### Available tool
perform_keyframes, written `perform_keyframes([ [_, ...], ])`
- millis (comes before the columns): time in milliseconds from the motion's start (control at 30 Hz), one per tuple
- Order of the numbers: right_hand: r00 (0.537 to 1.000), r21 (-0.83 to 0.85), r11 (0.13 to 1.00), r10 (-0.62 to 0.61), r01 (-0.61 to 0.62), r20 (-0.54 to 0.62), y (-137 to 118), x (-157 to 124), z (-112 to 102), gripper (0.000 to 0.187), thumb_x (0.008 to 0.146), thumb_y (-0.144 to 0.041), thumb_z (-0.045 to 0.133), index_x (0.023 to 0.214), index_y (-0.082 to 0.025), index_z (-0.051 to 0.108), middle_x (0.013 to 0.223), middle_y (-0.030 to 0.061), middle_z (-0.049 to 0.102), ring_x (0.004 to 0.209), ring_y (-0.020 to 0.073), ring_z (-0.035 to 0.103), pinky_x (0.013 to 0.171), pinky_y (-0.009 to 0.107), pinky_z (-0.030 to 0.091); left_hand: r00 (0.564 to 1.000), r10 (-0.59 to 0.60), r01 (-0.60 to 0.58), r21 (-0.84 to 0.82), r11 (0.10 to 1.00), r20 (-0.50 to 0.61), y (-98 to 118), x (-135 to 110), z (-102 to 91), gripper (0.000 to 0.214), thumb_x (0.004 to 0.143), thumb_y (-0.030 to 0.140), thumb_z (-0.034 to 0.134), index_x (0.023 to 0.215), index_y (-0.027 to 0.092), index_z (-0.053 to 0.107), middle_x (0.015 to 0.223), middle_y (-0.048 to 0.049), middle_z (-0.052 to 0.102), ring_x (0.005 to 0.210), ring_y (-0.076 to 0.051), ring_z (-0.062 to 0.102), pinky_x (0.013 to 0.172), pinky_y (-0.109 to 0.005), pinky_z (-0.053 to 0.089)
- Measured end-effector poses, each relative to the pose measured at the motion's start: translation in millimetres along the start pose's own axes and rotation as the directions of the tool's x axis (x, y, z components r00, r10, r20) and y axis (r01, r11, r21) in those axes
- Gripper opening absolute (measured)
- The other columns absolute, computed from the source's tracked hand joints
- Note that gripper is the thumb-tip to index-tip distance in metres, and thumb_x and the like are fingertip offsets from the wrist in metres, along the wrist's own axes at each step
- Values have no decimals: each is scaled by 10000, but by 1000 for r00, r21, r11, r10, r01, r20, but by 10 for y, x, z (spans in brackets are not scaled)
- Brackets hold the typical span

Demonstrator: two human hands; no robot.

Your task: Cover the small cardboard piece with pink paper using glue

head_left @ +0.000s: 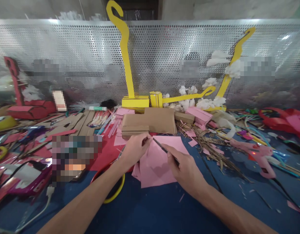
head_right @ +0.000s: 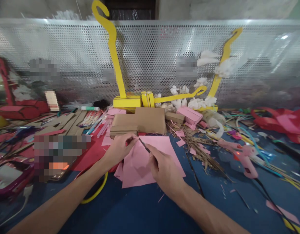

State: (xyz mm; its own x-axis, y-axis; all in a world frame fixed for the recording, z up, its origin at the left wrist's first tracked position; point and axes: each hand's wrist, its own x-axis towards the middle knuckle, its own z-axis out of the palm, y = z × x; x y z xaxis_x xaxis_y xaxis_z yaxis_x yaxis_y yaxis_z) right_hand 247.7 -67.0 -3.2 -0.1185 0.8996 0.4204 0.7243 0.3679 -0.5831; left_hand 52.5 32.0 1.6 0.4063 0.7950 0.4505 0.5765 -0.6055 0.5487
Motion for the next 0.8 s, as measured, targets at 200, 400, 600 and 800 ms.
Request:
perform_keyframes([
  [200,999,2,1000,13,-13,48,-4,3,4,428,985,-194,407,1338,-141,644,728,30,703,510,139,553,525,245,409,1000,-22,22,11,1000,11,21,-12,15,252,975,317,501,829,204,673,742,-21,686,675,-166,611,655,-263,427],
  [400,999,37,999,31,-32,13,-9,-29,-18,404,974,-210,435,1289,-144,678,677,11,688,492,129,548,515,234,412,999,-38,38,22,999,-10,-30,6,19,251,971,313,506,804,199,654,741,-31,684,688,-173,615,656,-269,418],
  [600,998,40,997,63,-63,-10,-30,7,-37,414,989,-251,418,1282,-131,684,659,17,674,473,128,514,478,235,389,999,-36,36,21,999,8,-1,-7,52,244,976,328,506,828,206,657,763,-31,699,695,-174,620,643,-269,411],
  [800,998,52,997,52,-53,18,-24,8,-19,416,977,-238,416,1262,-126,698,639,15,659,475,128,513,484,231,401,999,-35,34,31,999,3,-4,-8,62,230,981,306,505,818,204,632,746,-12,684,671,-164,599,626,-272,372],
])
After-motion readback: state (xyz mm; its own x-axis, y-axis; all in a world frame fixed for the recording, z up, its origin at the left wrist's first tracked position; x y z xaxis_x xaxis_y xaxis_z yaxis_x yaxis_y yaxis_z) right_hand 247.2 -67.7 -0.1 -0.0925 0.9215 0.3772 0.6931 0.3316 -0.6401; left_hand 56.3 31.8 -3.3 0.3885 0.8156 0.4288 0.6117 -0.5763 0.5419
